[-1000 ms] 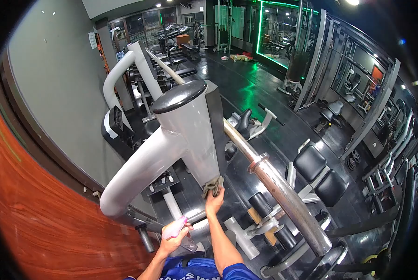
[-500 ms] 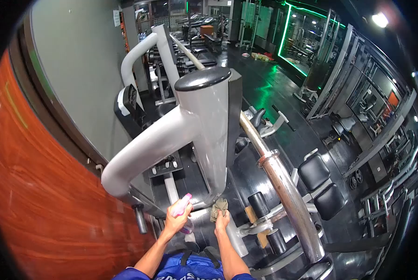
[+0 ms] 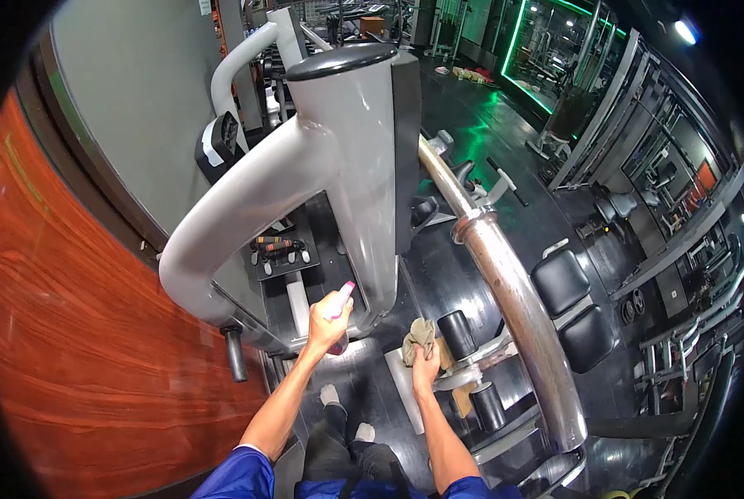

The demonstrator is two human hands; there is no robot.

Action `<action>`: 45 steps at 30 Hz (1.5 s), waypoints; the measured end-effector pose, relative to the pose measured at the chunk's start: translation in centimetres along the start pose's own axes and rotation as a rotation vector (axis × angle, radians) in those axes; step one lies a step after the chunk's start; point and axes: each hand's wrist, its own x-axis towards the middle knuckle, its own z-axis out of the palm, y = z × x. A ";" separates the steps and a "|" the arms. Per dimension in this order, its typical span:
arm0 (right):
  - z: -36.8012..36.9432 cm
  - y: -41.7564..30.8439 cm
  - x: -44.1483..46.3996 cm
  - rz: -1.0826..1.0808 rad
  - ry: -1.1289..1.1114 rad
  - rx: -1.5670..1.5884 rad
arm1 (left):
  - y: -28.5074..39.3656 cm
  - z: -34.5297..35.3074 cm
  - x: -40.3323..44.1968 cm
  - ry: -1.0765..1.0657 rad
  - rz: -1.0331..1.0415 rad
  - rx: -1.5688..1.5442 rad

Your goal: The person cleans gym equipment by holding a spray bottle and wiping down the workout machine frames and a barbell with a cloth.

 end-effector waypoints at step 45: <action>19.3 8.0 12.8 0.130 0.346 0.461 | -6.7 -4.5 -13.9 -0.142 -0.311 -0.036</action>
